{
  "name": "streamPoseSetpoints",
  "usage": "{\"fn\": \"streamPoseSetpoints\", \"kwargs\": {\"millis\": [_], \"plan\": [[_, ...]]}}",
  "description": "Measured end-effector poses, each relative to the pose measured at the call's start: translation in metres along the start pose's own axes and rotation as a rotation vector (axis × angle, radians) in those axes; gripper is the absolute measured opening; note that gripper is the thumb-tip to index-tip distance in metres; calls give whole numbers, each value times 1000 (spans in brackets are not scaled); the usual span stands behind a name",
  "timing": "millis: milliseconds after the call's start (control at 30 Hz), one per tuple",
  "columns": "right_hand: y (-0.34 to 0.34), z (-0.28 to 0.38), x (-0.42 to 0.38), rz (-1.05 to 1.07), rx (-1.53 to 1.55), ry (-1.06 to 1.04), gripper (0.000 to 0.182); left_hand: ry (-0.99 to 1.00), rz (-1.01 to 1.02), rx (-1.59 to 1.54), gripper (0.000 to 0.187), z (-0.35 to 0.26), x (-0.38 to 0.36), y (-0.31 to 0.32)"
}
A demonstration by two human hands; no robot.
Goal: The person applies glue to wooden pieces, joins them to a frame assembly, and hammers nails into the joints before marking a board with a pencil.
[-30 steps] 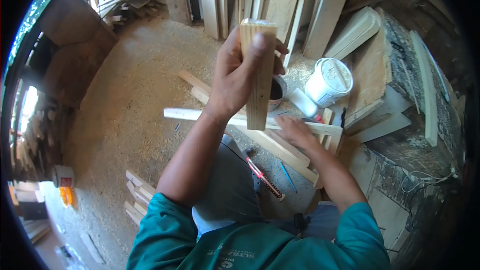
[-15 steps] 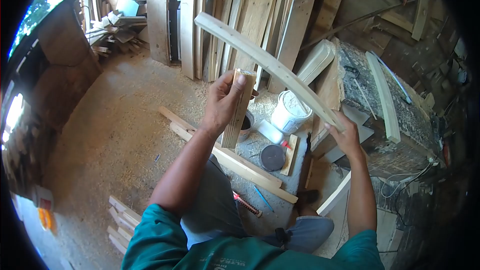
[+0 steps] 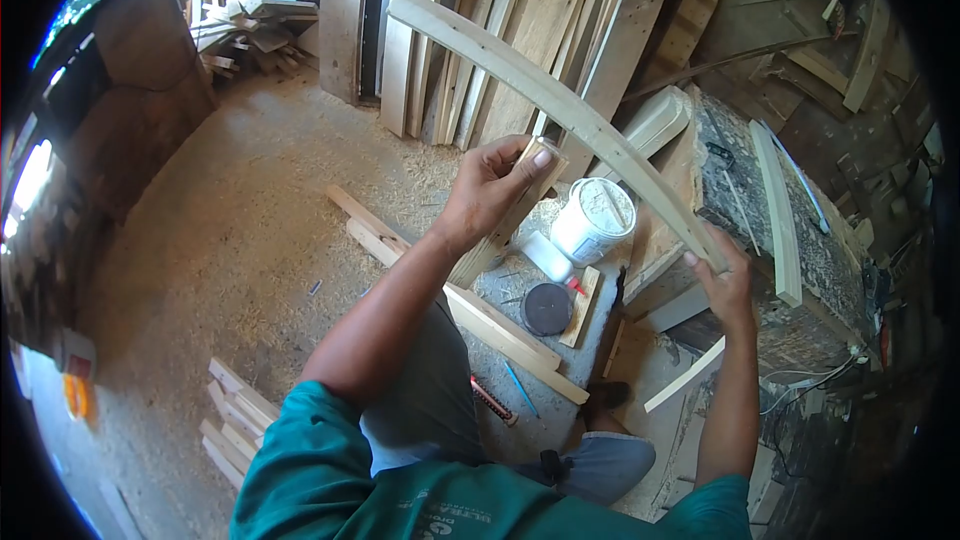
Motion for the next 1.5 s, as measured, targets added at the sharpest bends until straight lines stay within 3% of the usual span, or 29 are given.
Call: {"fn": "streamPoseSetpoints", "kwargs": {"millis": [1500], "plan": [[-18,7,-6,7,-290,-32,50,-22,21,92,42,3,1,-12]]}}
Point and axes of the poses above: each hand's wrist, its own x-axis towards the middle knuckle, its own y-axis out of the palm, z = x × y, the point moved 10 cm from there along x, towards the middle knuckle, and after that the axes turned 13 degrees about z, right-handed, at the moved point
